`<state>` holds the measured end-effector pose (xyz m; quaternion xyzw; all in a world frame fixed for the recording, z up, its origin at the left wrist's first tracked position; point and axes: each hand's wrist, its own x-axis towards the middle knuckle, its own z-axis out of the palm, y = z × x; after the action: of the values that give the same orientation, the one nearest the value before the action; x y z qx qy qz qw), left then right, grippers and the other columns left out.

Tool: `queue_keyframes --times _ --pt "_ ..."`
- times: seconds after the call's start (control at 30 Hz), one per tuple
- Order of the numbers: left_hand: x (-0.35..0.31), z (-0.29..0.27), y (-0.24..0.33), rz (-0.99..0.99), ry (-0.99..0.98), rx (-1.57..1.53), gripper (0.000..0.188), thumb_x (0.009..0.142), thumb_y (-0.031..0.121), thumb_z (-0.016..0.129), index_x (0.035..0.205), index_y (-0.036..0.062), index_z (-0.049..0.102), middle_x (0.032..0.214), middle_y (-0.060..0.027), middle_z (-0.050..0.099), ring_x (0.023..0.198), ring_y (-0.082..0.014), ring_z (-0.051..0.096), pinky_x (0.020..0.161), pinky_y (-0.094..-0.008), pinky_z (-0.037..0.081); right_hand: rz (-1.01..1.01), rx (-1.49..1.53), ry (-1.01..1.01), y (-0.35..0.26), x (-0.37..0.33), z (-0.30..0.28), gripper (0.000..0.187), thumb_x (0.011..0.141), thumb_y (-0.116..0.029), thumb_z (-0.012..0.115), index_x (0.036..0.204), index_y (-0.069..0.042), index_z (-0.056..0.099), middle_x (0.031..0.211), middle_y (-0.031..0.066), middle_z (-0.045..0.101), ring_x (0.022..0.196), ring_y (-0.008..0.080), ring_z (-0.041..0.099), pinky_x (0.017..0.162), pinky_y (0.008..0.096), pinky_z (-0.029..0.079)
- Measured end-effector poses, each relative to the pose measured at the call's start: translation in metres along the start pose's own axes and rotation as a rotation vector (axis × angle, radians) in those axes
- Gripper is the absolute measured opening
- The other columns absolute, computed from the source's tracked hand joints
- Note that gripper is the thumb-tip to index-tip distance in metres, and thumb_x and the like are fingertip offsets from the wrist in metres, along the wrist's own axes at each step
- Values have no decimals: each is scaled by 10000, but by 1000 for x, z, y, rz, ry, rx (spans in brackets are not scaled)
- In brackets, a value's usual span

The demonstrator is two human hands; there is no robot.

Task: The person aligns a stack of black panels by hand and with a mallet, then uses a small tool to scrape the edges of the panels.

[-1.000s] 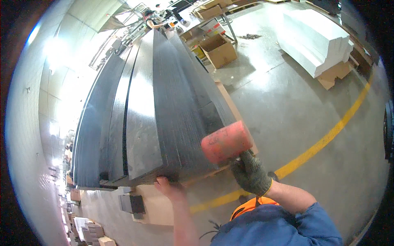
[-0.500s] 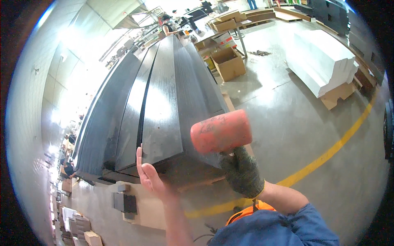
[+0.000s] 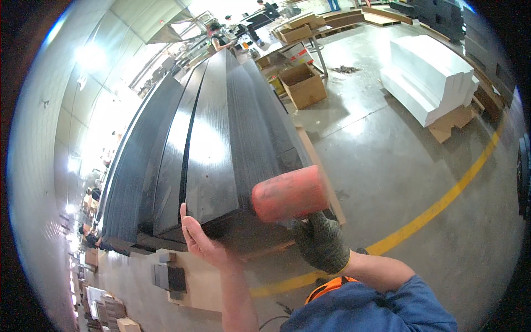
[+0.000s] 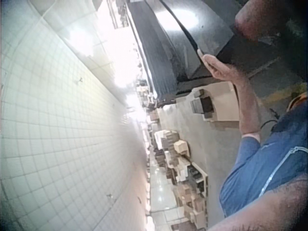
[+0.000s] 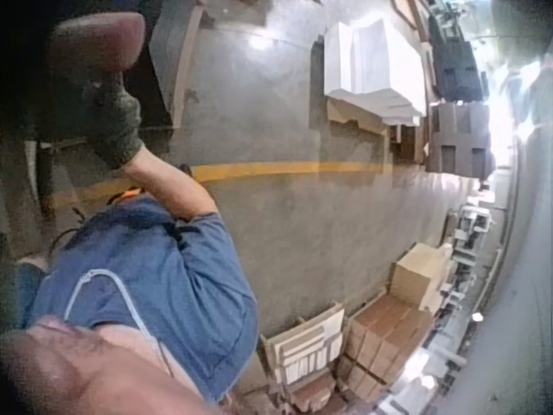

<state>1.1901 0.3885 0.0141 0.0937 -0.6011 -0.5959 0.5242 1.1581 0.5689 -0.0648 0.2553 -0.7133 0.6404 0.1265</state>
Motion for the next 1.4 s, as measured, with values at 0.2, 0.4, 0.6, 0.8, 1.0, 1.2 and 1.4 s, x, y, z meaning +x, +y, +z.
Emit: queue_keyframes --times 0.2,0.4,0.6,0.8,1.0,1.2,1.4 --pt "2 -10 -7 85 -5 109 432 1011 257 347 1261 -53 511 1199 -154 550 1047 -221 548 908 -343 464 3 -22 -77 2 -4 -4 339 836 -84 582 1162 -61 494 813 207 586 696 429 574 603 468 460" --pt "-2 3 5 -39 32 -84 435 999 253 349 1252 -52 528 1199 -154 552 1040 -220 547 925 -350 455 103 38 69 -3 20 -6 325 844 -103 594 1153 -61 505 734 185 587 592 368 575 553 433 453" --pt "3 0 -1 -9 73 56 432 990 245 346 1225 -54 551 1194 -145 559 1034 -215 546 909 -349 462 -70 -30 18 -14 43 -13 264 836 -97 590 1090 -71 520 757 203 597 632 396 586 563 449 457" --pt "1 1 -2 4 86 20 436 982 254 347 1212 -49 560 1199 -140 557 1026 -213 549 896 -350 469 -86 -9 -117 -9 38 -11 259 821 -77 589 1070 -63 518 796 214 599 753 436 589 620 477 462" --pt "1 3 -2 -13 101 36 440 978 262 345 1216 -39 559 1201 -125 553 1036 -212 543 903 -349 454 -46 39 -82 -4 36 -11 220 825 -72 584 1036 -64 520 847 220 600 794 443 581 648 487 461" --pt "0 7 0 -15 121 55 449 975 272 343 1214 -41 560 1211 -131 548 1052 -223 538 926 -357 438 -23 18 -93 -8 34 -12 210 832 -68 582 1033 -65 521 854 224 601 809 456 573 662 494 461" --pt "4 -1 -6 12 103 26 453 973 275 340 1211 -46 554 1223 -139 542 1062 -229 536 927 -360 441 76 50 -61 8 18 -13 308 851 -74 596 1146 -57 510 861 181 626 783 392 616 698 418 495"
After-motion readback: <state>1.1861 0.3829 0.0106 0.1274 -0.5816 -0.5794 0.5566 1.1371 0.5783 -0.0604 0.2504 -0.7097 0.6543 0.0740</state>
